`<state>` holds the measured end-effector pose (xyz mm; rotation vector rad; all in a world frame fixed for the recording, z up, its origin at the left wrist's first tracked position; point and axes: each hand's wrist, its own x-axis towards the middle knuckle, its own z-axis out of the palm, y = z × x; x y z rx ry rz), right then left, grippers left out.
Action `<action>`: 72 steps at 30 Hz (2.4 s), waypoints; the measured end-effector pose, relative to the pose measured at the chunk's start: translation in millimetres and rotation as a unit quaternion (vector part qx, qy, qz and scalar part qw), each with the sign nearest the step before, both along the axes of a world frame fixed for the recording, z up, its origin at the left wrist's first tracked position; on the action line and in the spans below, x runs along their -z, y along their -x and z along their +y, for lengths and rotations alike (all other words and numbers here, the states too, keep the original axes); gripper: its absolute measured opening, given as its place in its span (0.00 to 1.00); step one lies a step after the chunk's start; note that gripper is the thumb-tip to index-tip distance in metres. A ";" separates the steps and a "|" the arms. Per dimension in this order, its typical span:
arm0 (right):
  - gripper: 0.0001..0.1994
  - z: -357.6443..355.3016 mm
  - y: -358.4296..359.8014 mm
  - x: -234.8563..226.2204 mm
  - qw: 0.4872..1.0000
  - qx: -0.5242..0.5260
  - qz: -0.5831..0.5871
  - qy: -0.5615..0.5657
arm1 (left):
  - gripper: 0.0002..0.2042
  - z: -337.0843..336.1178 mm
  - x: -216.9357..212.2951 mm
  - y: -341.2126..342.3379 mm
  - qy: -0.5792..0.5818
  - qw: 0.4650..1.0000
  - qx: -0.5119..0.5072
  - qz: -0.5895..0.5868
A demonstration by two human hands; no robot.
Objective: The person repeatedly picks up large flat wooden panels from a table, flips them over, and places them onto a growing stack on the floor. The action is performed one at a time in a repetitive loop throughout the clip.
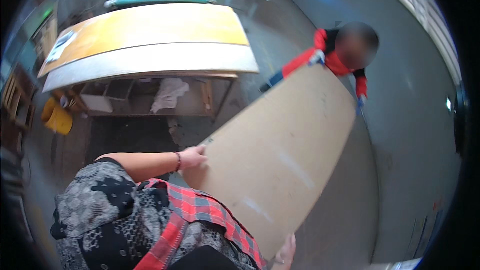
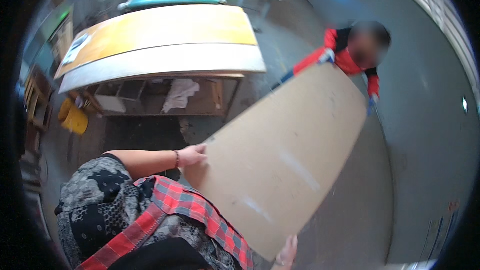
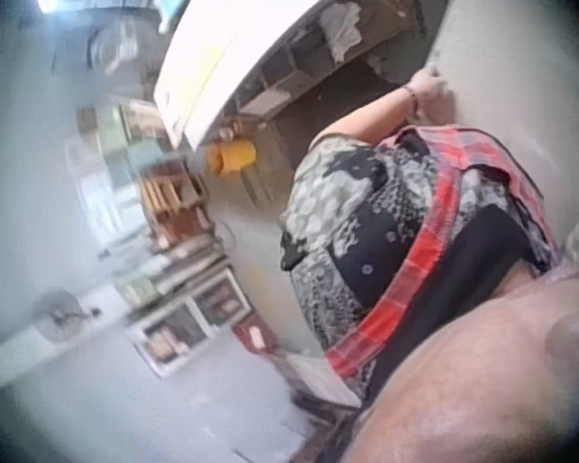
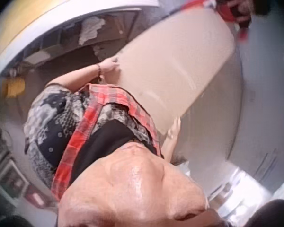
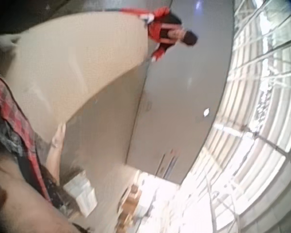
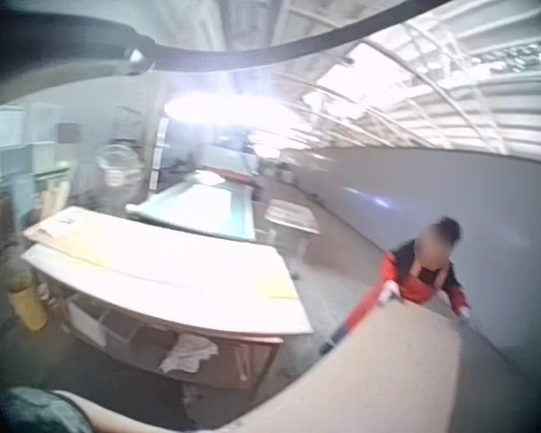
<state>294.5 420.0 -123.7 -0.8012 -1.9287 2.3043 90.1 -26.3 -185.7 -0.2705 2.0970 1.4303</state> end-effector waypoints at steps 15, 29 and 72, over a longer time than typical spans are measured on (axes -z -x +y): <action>0.20 -274.0 112.0 -105.6 0.969 -0.062 -0.063 -0.233 | 0.18 -261.7 -10.6 84.1 -0.018 0.985 -0.169 0.017; 0.21 -538.9 278.8 101.1 0.981 -0.085 -0.147 0.094 | 0.16 -623.4 86.8 182.2 -0.061 0.969 -0.230 -0.063; 0.22 -672.7 572.6 92.8 0.989 -0.008 0.107 0.097 | 0.22 -706.9 -35.1 209.1 0.240 0.879 -0.314 0.268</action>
